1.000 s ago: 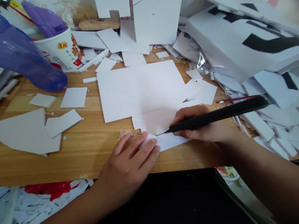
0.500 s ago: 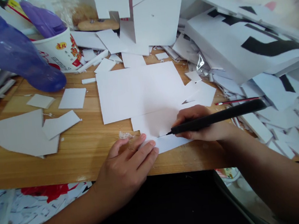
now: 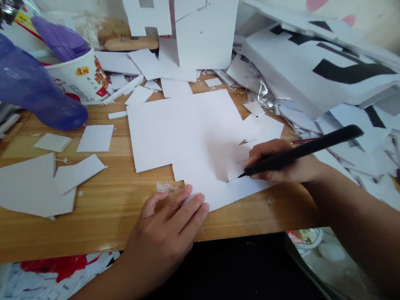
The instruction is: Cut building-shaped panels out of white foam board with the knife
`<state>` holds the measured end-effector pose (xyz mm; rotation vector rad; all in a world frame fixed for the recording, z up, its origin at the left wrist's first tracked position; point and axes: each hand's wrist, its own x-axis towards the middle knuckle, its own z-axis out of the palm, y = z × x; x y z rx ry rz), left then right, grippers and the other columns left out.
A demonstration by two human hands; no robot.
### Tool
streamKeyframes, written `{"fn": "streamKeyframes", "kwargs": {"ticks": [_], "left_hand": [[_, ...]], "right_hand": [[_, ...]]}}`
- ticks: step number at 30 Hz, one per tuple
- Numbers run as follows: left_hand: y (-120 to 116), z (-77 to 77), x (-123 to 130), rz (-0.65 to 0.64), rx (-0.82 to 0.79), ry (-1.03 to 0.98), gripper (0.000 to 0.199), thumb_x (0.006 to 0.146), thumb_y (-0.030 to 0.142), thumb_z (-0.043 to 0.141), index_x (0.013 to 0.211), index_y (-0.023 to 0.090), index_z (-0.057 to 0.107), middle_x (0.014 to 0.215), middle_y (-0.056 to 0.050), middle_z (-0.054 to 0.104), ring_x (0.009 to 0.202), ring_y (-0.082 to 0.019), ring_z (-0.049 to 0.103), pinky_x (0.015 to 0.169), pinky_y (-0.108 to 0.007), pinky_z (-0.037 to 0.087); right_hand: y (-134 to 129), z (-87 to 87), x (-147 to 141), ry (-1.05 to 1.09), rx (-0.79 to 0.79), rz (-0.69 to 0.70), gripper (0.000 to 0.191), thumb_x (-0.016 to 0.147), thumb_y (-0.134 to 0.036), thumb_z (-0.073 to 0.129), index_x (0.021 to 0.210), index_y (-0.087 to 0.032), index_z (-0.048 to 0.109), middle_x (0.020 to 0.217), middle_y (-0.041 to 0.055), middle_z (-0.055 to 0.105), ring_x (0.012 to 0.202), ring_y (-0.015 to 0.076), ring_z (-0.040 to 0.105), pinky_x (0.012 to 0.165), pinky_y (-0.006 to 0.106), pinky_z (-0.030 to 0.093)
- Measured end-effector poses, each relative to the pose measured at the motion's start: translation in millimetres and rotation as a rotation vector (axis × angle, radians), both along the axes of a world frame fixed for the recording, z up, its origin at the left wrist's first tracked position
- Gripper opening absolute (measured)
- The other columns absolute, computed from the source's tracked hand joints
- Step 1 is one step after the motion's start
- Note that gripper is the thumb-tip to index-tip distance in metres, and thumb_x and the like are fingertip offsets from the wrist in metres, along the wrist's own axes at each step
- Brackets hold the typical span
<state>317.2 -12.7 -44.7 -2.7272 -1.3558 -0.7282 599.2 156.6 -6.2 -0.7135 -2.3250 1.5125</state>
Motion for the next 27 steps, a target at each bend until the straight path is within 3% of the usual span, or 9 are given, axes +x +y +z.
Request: {"fn": "streamKeyframes", "kwargs": {"ticks": [6, 11, 13, 15, 20, 24, 27], "left_hand": [[-0.6, 0.6, 1.8, 0.007, -0.008, -0.014, 0.03, 0.094, 0.015, 0.052, 0.121, 0.017, 0.065, 0.13, -0.006, 0.066, 0.125, -0.031, 0.056, 0.104, -0.051, 0.033], [-0.6, -0.7, 2.4, 0.007, 0.03, 0.007, 0.029, 0.095, 0.015, 0.052, 0.12, 0.016, 0.066, 0.128, -0.006, 0.067, 0.124, -0.031, 0.056, 0.101, -0.048, 0.035], [-0.6, -1.8, 2.0, -0.009, 0.043, 0.016, 0.029, 0.095, 0.015, 0.051, 0.12, 0.014, 0.066, 0.128, -0.008, 0.067, 0.125, -0.032, 0.055, 0.101, -0.048, 0.036], [-1.1, -3.3, 1.4, -0.019, 0.052, 0.023, 0.03, 0.095, 0.014, 0.05, 0.122, 0.013, 0.065, 0.13, -0.009, 0.066, 0.126, -0.033, 0.054, 0.103, -0.048, 0.037], [-4.1, -7.3, -0.8, -0.036, 0.078, 0.018, 0.033, 0.095, 0.014, 0.05, 0.124, 0.012, 0.064, 0.132, -0.011, 0.063, 0.129, -0.033, 0.051, 0.108, -0.05, 0.035], [-5.7, -9.5, -2.4, -0.033, 0.102, 0.027, 0.033, 0.094, 0.015, 0.051, 0.125, 0.012, 0.063, 0.134, -0.013, 0.062, 0.13, -0.033, 0.051, 0.11, -0.051, 0.035], [-5.2, -11.4, -2.7, -0.033, 0.124, 0.039, 0.033, 0.095, 0.015, 0.05, 0.125, 0.012, 0.064, 0.133, -0.012, 0.063, 0.128, -0.032, 0.052, 0.11, -0.05, 0.036]], "right_hand": [[3.6, -3.2, 4.1, -0.005, -0.058, -0.046, 0.014, 0.077, -0.025, 0.075, 0.088, -0.017, 0.071, 0.079, 0.0026, 0.07, 0.069, 0.0143, 0.064, 0.061, 0.023, 0.049], [-19.8, -11.0, 7.6, 0.307, -0.085, -0.496, 0.014, 0.076, -0.033, 0.074, 0.082, -0.021, 0.072, 0.062, -0.0005, 0.061, 0.053, 0.0134, 0.053, 0.047, 0.026, 0.041], [-40.2, -15.2, -0.8, 0.293, -0.049, -0.641, 0.017, 0.075, -0.028, 0.075, 0.092, -0.024, 0.073, 0.067, -0.001, 0.061, 0.054, 0.0127, 0.053, 0.046, 0.025, 0.04], [-63.0, -20.1, -16.9, 0.207, -0.013, -0.709, 0.027, 0.077, -0.025, 0.074, 0.103, -0.028, 0.071, 0.077, 0.0011, 0.064, 0.063, 0.0157, 0.06, 0.052, 0.027, 0.047], [-99.1, -30.1, -64.1, 0.171, 0.264, -0.886, 0.018, 0.082, -0.029, 0.07, 0.1, -0.027, 0.07, 0.092, 0.0038, 0.071, 0.08, 0.0198, 0.069, 0.071, 0.033, 0.059], [-104.7, -29.3, -80.9, 0.035, 0.486, -0.899, 0.02, 0.078, -0.029, 0.073, 0.098, -0.025, 0.068, 0.087, 0.0027, 0.073, 0.074, 0.0184, 0.07, 0.066, 0.03, 0.06], [-108.8, -29.7, -86.5, -0.031, 0.549, -0.919, 0.018, 0.079, -0.029, 0.071, 0.095, -0.024, 0.066, 0.083, 0.0026, 0.073, 0.07, 0.0184, 0.07, 0.064, 0.031, 0.06]]}}
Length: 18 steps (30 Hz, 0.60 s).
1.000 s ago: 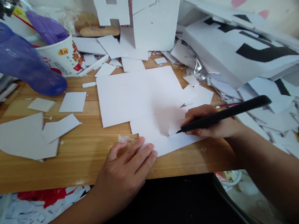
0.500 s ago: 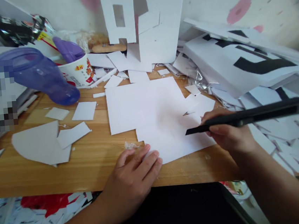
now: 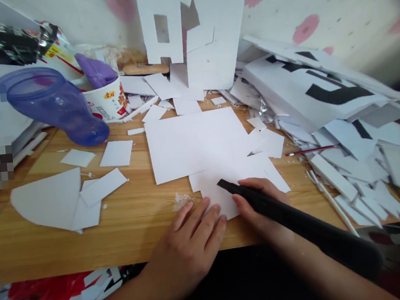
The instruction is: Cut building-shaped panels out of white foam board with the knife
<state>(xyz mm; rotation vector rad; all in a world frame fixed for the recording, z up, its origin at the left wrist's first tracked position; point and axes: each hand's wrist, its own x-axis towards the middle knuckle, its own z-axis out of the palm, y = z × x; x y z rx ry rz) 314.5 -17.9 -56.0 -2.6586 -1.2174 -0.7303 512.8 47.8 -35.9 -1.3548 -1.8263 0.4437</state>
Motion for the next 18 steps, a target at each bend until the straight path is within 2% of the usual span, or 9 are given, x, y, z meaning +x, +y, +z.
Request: {"fn": "streamKeyframes", "kwargs": {"ticks": [5, 15, 18], "left_hand": [[2.1, -2.1, -0.1, 0.007, 0.012, -0.017, 0.032, 0.095, 0.015, 0.051, 0.123, 0.014, 0.065, 0.131, -0.01, 0.065, 0.127, -0.031, 0.054, 0.11, -0.049, 0.036], [2.7, 0.9, 1.0, 0.003, 0.004, -0.042, 0.03, 0.096, 0.017, 0.052, 0.122, 0.013, 0.066, 0.13, -0.01, 0.065, 0.126, -0.031, 0.055, 0.111, -0.049, 0.034], [2.5, -0.1, 1.8, 0.018, 0.003, -0.067, 0.03, 0.096, 0.017, 0.051, 0.121, 0.014, 0.066, 0.129, -0.009, 0.066, 0.125, -0.03, 0.056, 0.112, -0.049, 0.033]], "right_hand": [[-5.1, -3.4, -5.9, -0.06, 0.078, -0.001, 0.014, 0.081, -0.031, 0.067, 0.093, -0.025, 0.063, 0.079, 0.002, 0.072, 0.066, 0.0187, 0.07, 0.063, 0.032, 0.061], [-3.5, -0.7, -5.3, -0.096, 0.156, 0.158, 0.02, 0.082, -0.022, 0.068, 0.099, -0.025, 0.059, 0.076, 0.0001, 0.07, 0.062, 0.0163, 0.068, 0.057, 0.028, 0.058], [-6.6, -3.0, -4.8, -0.121, 0.169, 0.144, 0.022, 0.083, -0.021, 0.067, 0.102, -0.026, 0.058, 0.077, 0.0005, 0.07, 0.064, 0.0174, 0.068, 0.06, 0.03, 0.059]]}}
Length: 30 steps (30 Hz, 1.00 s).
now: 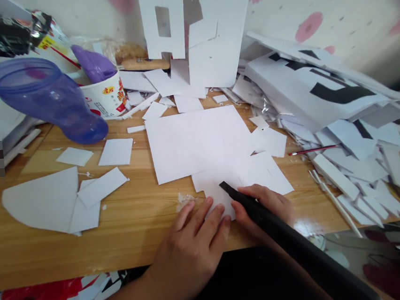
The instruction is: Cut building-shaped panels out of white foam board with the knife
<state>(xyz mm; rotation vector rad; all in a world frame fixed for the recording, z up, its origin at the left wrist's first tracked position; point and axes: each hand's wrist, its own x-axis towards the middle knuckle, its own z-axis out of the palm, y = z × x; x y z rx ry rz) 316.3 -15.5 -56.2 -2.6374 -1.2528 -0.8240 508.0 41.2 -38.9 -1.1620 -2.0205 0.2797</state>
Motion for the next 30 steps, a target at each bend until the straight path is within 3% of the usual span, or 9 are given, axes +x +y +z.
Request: {"fn": "streamKeyframes", "kwargs": {"ticks": [15, 19, 30], "left_hand": [[-0.8, 4.8, 1.7, 0.036, -0.064, 0.003, 0.024, 0.097, 0.021, 0.049, 0.116, 0.018, 0.064, 0.131, -0.006, 0.065, 0.126, -0.027, 0.054, 0.105, -0.047, 0.033], [-1.1, 5.2, 1.2, 0.034, -0.061, 0.008, 0.027, 0.098, 0.019, 0.043, 0.117, 0.017, 0.063, 0.131, -0.008, 0.063, 0.126, -0.028, 0.054, 0.102, -0.047, 0.035], [-2.7, 9.7, 3.9, 0.06, -0.085, -0.017, 0.027, 0.098, 0.015, 0.04, 0.109, 0.014, 0.065, 0.093, -0.008, 0.066, 0.119, -0.03, 0.06, 0.094, -0.047, 0.039]], "right_hand": [[0.3, 2.3, -1.1, -0.114, 0.225, 0.161, 0.023, 0.086, -0.014, 0.063, 0.108, -0.016, 0.056, 0.079, 0.0061, 0.068, 0.067, 0.0169, 0.066, 0.06, 0.028, 0.059], [-0.5, 1.1, -1.0, -0.112, 0.218, 0.181, 0.024, 0.085, -0.011, 0.064, 0.108, -0.013, 0.057, 0.08, 0.0089, 0.069, 0.069, 0.0184, 0.067, 0.06, 0.03, 0.059], [-6.6, -2.4, -0.5, -0.126, 0.204, 0.214, 0.027, 0.084, -0.009, 0.064, 0.11, -0.01, 0.056, 0.085, 0.0146, 0.069, 0.075, 0.0223, 0.068, 0.064, 0.035, 0.061]]}}
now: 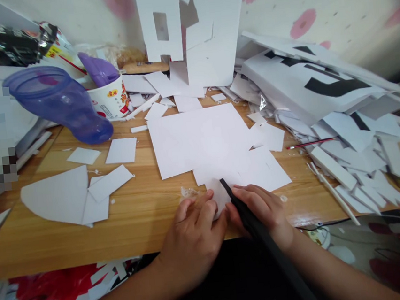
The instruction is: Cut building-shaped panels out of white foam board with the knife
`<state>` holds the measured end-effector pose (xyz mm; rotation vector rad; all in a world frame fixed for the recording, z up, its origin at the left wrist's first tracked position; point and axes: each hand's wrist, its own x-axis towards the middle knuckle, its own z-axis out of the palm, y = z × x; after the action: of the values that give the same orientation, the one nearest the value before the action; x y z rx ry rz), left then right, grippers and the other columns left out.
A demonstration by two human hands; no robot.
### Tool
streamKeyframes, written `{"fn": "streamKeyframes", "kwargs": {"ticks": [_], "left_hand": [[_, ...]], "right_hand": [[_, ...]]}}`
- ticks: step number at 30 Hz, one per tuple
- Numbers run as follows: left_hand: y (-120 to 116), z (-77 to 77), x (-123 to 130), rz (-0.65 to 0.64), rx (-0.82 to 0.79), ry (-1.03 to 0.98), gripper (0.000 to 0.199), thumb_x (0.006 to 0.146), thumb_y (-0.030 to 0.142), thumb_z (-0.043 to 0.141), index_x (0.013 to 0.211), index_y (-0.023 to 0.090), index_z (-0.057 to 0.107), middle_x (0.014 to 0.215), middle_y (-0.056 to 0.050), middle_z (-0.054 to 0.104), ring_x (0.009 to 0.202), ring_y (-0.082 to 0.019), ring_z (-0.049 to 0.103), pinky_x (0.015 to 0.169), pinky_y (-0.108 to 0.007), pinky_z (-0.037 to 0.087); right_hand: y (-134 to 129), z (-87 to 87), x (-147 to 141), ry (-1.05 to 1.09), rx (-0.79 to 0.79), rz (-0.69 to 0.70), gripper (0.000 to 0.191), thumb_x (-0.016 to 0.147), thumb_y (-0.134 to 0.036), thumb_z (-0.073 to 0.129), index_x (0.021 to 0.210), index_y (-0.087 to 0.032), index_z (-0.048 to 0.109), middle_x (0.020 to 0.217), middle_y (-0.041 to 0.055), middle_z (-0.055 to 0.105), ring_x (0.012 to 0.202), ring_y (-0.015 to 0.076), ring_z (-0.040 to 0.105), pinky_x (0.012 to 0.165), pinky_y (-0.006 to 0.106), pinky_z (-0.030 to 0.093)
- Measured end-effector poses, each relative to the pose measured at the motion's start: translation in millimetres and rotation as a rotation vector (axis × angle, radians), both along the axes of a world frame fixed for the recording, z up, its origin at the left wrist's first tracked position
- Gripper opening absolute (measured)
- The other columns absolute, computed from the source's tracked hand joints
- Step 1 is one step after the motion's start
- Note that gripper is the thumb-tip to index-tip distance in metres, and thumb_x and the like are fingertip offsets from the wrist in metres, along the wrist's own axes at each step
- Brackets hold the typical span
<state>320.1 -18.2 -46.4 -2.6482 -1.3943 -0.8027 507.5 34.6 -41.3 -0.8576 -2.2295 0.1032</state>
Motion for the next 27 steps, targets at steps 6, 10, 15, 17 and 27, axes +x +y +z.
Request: {"fn": "streamKeyframes", "kwargs": {"ticks": [6, 10, 15, 17, 27], "left_hand": [[-1.4, 0.6, -0.6, 0.008, -0.016, 0.019, 0.026, 0.097, 0.015, 0.04, 0.105, 0.015, 0.065, 0.095, -0.01, 0.066, 0.116, -0.03, 0.062, 0.093, -0.049, 0.043], [-0.9, 2.8, -1.1, 0.02, -0.027, 0.036, 0.026, 0.097, 0.016, 0.041, 0.106, 0.016, 0.065, 0.093, -0.01, 0.065, 0.117, -0.03, 0.062, 0.093, -0.05, 0.044], [0.3, 4.2, 0.1, 0.01, -0.047, 0.04, 0.026, 0.097, 0.017, 0.041, 0.107, 0.017, 0.065, 0.092, -0.01, 0.064, 0.118, -0.03, 0.062, 0.091, -0.051, 0.045], [0.3, 4.1, 0.2, 0.01, -0.053, 0.03, 0.026, 0.097, 0.018, 0.041, 0.11, 0.018, 0.064, 0.091, -0.01, 0.064, 0.118, -0.03, 0.062, 0.09, -0.051, 0.046], [-0.6, 2.8, -0.8, 0.028, -0.086, 0.018, 0.028, 0.096, 0.019, 0.043, 0.111, 0.019, 0.066, 0.099, -0.013, 0.066, 0.111, -0.03, 0.065, 0.089, -0.052, 0.047]], "right_hand": [[-1.7, 1.6, -0.7, -0.009, 0.017, -0.013, 0.027, 0.084, -0.009, 0.063, 0.109, -0.01, 0.055, 0.083, 0.0148, 0.069, 0.072, 0.0226, 0.068, 0.061, 0.034, 0.06], [-3.8, 3.0, -1.8, -0.009, 0.002, -0.02, 0.027, 0.083, -0.009, 0.064, 0.109, -0.01, 0.055, 0.082, 0.0146, 0.069, 0.072, 0.0228, 0.068, 0.062, 0.035, 0.06], [-6.6, 3.6, -2.0, -0.008, -0.009, -0.034, 0.029, 0.084, -0.01, 0.063, 0.111, -0.012, 0.054, 0.083, 0.0132, 0.069, 0.071, 0.0215, 0.068, 0.06, 0.033, 0.06], [-7.9, 3.1, -1.1, -0.016, -0.004, -0.036, 0.03, 0.084, -0.011, 0.063, 0.112, -0.014, 0.054, 0.084, 0.0123, 0.069, 0.072, 0.0212, 0.068, 0.062, 0.032, 0.06], [-14.7, -1.6, 5.0, -0.026, -0.012, -0.043, 0.03, 0.086, -0.014, 0.062, 0.115, -0.013, 0.055, 0.089, 0.0131, 0.07, 0.075, 0.0207, 0.068, 0.064, 0.033, 0.06]]}}
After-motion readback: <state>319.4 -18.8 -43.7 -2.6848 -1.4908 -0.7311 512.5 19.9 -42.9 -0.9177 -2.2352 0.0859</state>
